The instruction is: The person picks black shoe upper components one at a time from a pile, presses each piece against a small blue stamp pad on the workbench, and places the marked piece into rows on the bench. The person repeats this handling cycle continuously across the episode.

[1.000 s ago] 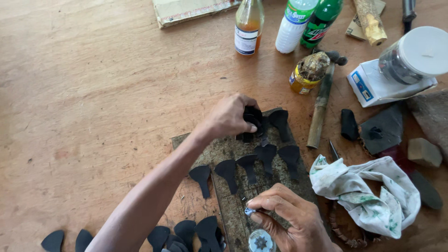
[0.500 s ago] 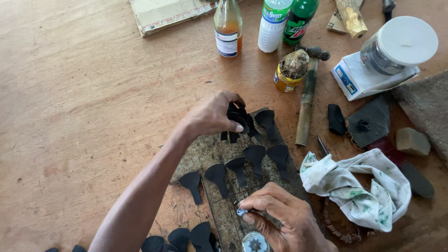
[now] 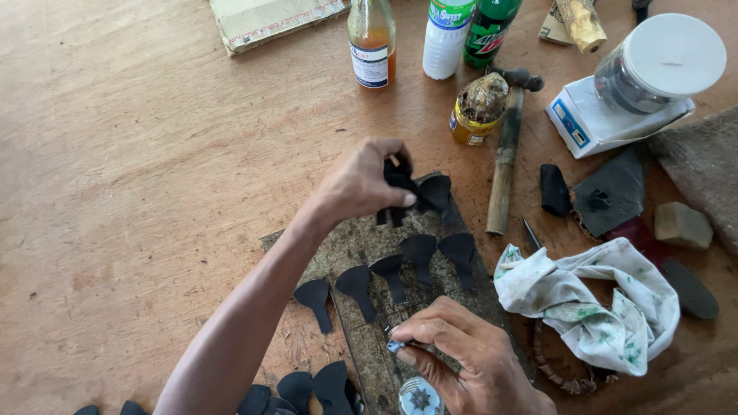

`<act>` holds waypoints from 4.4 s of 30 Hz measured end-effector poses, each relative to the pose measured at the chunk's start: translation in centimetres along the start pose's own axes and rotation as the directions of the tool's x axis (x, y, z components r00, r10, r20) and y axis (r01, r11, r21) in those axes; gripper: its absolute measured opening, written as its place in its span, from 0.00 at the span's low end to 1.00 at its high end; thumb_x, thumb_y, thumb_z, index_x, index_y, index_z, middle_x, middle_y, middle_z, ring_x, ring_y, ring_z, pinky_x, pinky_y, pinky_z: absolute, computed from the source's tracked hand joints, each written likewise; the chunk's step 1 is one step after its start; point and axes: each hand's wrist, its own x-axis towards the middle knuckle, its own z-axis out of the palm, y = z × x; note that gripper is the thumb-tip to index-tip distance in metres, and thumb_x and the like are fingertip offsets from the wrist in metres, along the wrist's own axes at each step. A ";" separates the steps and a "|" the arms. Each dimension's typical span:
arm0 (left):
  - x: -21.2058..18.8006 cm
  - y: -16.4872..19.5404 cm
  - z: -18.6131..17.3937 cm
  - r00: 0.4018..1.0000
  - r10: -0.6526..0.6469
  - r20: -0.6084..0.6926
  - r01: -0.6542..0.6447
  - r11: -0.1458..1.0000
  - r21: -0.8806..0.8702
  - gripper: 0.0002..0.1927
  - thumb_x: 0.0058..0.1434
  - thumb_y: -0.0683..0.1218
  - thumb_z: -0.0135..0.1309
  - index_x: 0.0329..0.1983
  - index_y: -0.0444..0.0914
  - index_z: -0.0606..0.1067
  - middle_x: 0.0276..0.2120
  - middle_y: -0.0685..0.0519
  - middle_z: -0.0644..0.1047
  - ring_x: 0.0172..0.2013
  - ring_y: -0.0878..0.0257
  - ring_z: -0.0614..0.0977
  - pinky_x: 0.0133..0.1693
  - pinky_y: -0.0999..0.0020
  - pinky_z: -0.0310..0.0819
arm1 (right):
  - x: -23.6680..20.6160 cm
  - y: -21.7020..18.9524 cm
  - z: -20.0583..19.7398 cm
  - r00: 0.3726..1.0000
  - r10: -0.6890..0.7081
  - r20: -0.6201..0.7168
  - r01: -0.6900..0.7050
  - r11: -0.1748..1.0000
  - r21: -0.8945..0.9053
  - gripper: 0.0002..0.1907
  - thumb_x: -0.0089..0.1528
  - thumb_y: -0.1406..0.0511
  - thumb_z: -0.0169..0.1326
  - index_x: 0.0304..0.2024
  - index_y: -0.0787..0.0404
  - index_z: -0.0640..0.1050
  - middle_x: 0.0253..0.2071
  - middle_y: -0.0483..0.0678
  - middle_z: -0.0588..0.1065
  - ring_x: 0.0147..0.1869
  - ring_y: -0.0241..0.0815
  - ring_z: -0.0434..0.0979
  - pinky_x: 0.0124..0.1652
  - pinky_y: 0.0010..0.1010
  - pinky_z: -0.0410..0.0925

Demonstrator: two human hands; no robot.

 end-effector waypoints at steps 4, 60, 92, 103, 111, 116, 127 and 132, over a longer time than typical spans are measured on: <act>1.7 1.4 2.7 0.994 0.065 -0.092 -0.042 0.972 0.233 0.28 0.48 0.47 0.71 0.52 0.40 0.75 0.45 0.48 0.82 0.42 0.56 0.86 0.46 0.61 0.83 | 0.0 0.0 0.0 1.000 -0.016 0.003 0.016 0.999 -0.030 0.09 0.58 0.70 0.65 0.41 0.59 0.82 0.38 0.46 0.81 0.42 0.38 0.85 0.37 0.29 0.77; -27.6 -5.9 13.8 0.729 0.239 -0.641 -0.086 0.961 0.261 0.14 0.61 0.38 0.59 0.51 0.37 0.75 0.40 0.48 0.80 0.45 0.50 0.78 0.49 0.53 0.72 | -5.0 0.7 1.1 0.915 -0.246 0.319 0.386 0.759 -0.524 0.11 0.60 0.68 0.62 0.44 0.62 0.77 0.32 0.47 0.80 0.33 0.39 0.77 0.31 0.29 0.73; -27.4 -7.0 19.0 0.904 -0.212 -0.371 -0.363 0.080 -0.928 0.17 0.57 0.34 0.63 0.50 0.31 0.77 0.41 0.47 0.82 0.41 0.63 0.83 0.46 0.68 0.82 | -6.1 -2.4 1.4 0.999 -0.043 0.030 0.046 0.996 -0.082 0.09 0.61 0.66 0.62 0.44 0.56 0.82 0.41 0.42 0.82 0.42 0.31 0.82 0.39 0.22 0.77; -26.5 -7.1 20.0 0.939 -0.124 -0.322 -0.335 -0.106 -0.936 0.17 0.59 0.33 0.62 0.51 0.30 0.76 0.43 0.46 0.82 0.42 0.62 0.83 0.44 0.69 0.82 | -5.2 -2.3 2.4 0.998 0.047 -0.040 -0.044 0.996 0.075 0.15 0.64 0.65 0.60 0.50 0.62 0.73 0.42 0.48 0.80 0.46 0.35 0.82 0.45 0.25 0.79; -26.2 -6.7 19.6 0.929 -0.139 -0.343 -0.354 -0.063 -0.933 0.17 0.58 0.33 0.63 0.51 0.29 0.77 0.42 0.44 0.82 0.41 0.62 0.84 0.43 0.69 0.83 | -5.7 -2.4 2.4 0.999 -0.024 0.027 0.026 0.998 -0.052 0.14 0.65 0.63 0.59 0.49 0.61 0.73 0.40 0.48 0.80 0.42 0.36 0.82 0.42 0.26 0.79; -26.1 -6.6 19.6 0.929 -0.140 -0.341 -0.350 -0.043 -0.936 0.17 0.58 0.33 0.63 0.50 0.30 0.77 0.42 0.46 0.82 0.42 0.63 0.83 0.44 0.70 0.82 | -5.8 -2.6 1.9 0.999 -0.030 -0.011 0.030 0.999 -0.022 0.15 0.64 0.62 0.59 0.48 0.62 0.73 0.42 0.49 0.80 0.45 0.37 0.83 0.45 0.28 0.79; -25.7 -7.2 20.0 0.919 -0.145 -0.366 -0.369 0.006 -0.929 0.17 0.59 0.33 0.62 0.51 0.30 0.78 0.43 0.46 0.82 0.44 0.62 0.83 0.47 0.69 0.82 | -6.5 -3.0 2.1 0.997 0.022 0.079 -0.017 0.998 -0.055 0.16 0.62 0.62 0.61 0.49 0.63 0.73 0.42 0.49 0.81 0.45 0.38 0.84 0.45 0.30 0.79; -25.5 -7.3 20.2 0.925 -0.144 -0.351 -0.359 -0.033 -0.933 0.16 0.59 0.33 0.61 0.51 0.30 0.78 0.43 0.47 0.82 0.44 0.63 0.83 0.47 0.70 0.81 | -6.5 -3.3 2.1 0.997 0.037 0.062 -0.035 0.999 -0.038 0.17 0.62 0.62 0.61 0.50 0.63 0.73 0.42 0.49 0.81 0.48 0.40 0.84 0.47 0.31 0.79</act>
